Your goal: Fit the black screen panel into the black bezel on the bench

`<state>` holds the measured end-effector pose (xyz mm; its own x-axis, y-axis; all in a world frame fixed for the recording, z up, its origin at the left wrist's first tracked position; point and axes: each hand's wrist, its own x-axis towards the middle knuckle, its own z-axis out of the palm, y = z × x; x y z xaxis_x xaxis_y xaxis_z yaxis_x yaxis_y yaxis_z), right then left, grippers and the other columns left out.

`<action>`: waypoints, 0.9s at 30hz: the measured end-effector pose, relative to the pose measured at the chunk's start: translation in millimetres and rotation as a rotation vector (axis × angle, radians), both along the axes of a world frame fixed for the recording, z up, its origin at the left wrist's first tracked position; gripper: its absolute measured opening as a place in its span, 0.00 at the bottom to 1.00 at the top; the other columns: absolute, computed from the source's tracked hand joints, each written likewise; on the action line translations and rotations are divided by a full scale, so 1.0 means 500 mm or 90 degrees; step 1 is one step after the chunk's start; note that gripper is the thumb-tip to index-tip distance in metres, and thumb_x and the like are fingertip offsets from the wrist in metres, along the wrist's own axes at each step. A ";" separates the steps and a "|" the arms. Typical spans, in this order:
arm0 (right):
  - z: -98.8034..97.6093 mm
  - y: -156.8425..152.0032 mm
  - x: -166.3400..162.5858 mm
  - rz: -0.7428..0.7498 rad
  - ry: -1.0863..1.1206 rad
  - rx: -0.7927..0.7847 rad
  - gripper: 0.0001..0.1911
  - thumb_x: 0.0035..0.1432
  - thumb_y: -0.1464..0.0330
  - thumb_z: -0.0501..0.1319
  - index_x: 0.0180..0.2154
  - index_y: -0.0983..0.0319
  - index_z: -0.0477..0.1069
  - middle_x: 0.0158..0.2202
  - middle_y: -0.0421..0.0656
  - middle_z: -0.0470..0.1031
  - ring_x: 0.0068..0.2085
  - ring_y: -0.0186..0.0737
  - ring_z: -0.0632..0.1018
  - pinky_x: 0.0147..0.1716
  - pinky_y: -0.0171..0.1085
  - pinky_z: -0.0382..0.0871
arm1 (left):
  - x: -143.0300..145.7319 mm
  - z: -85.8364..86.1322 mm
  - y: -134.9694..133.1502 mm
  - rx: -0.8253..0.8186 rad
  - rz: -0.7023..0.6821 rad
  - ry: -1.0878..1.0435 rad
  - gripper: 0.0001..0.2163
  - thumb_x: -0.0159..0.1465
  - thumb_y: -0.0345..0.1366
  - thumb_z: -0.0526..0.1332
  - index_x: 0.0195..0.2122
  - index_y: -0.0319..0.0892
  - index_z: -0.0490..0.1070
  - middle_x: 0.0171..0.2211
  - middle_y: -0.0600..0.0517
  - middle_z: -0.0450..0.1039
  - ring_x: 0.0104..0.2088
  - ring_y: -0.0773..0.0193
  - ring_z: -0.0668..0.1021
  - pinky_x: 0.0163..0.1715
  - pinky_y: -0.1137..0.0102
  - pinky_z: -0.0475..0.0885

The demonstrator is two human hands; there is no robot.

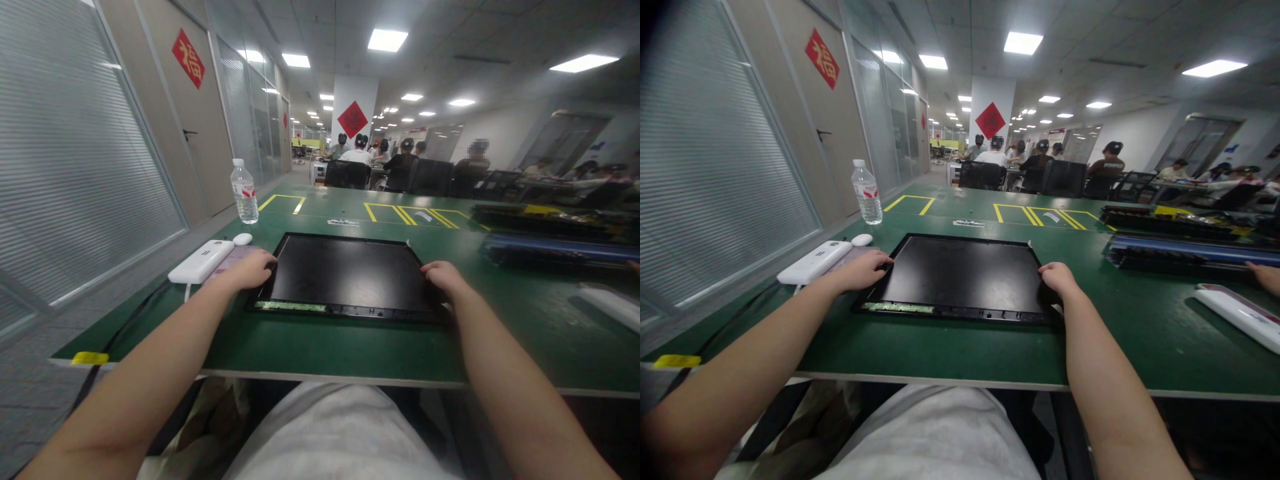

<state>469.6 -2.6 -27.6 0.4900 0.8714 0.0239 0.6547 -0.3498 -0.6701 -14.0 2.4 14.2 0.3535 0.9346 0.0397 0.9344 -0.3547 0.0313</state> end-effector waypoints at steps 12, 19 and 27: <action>0.002 -0.001 0.001 -0.005 0.007 -0.007 0.18 0.45 0.81 0.61 0.36 0.63 0.83 0.32 0.46 0.81 0.36 0.42 0.80 0.38 0.34 0.71 | -0.013 0.005 0.000 -0.006 -0.052 0.009 0.21 0.60 0.30 0.55 0.51 0.42 0.81 0.55 0.42 0.78 0.56 0.53 0.78 0.60 0.67 0.69; 0.011 -0.008 -0.006 -0.011 0.016 -0.027 0.19 0.45 0.81 0.61 0.38 0.63 0.83 0.31 0.45 0.80 0.35 0.42 0.80 0.37 0.34 0.71 | -0.013 0.014 -0.005 -0.007 -0.053 0.029 0.22 0.59 0.30 0.55 0.49 0.43 0.83 0.53 0.44 0.79 0.55 0.53 0.79 0.59 0.68 0.69; 0.009 -0.005 -0.006 -0.013 0.006 -0.007 0.17 0.45 0.82 0.61 0.35 0.63 0.83 0.34 0.47 0.81 0.37 0.42 0.80 0.39 0.34 0.71 | -0.015 0.007 0.001 -0.012 -0.060 -0.007 0.22 0.55 0.30 0.57 0.46 0.47 0.84 0.52 0.47 0.80 0.56 0.52 0.79 0.60 0.66 0.69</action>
<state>466.5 -5.3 -23.1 0.5077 0.8615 0.0101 0.6414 -0.3701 -0.6721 -21.4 3.1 17.7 0.4399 0.8976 0.0265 0.8964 -0.4407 0.0482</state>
